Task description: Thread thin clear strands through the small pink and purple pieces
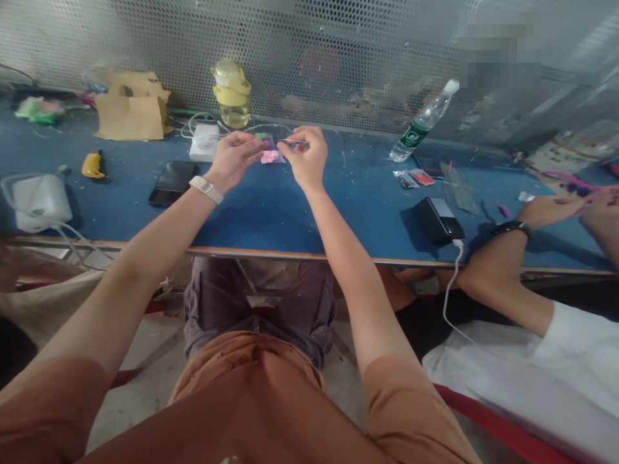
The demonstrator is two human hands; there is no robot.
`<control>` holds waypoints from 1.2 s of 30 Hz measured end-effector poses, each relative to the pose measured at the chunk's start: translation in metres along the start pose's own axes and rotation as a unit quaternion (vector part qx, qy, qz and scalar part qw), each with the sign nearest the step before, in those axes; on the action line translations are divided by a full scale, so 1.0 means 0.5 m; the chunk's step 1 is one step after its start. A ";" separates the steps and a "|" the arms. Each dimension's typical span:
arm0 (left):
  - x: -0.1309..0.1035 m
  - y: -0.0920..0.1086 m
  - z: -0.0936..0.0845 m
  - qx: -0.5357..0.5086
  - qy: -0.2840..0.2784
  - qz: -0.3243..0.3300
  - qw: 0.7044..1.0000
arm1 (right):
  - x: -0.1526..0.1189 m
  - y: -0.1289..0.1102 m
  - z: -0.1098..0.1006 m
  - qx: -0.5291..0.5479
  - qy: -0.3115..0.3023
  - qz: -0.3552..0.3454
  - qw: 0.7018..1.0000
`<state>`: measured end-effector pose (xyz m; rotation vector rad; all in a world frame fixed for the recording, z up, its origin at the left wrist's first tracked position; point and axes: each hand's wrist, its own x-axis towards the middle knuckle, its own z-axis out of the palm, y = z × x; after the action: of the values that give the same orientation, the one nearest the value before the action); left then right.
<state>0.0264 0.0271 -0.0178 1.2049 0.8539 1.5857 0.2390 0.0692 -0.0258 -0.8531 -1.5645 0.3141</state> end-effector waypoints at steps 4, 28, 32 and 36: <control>0.007 -0.007 -0.013 0.018 0.010 0.002 1.000 | 0.002 -0.018 0.001 0.063 -0.027 0.045 0.997; -0.040 0.038 0.020 0.100 -0.107 -0.107 0.983 | 0.015 -0.062 -0.063 0.192 -0.174 0.140 0.956; -0.043 0.042 0.024 0.078 -0.114 -0.128 0.982 | 0.017 -0.075 -0.080 0.213 -0.192 0.159 0.945; -0.047 0.041 0.027 0.104 -0.126 -0.121 0.979 | 0.018 -0.075 -0.076 0.199 -0.185 0.203 0.941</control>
<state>0.0360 -0.0017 -0.0027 1.3596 0.9763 1.1427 0.2625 0.0391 0.0125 -0.8186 -1.5744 1.1051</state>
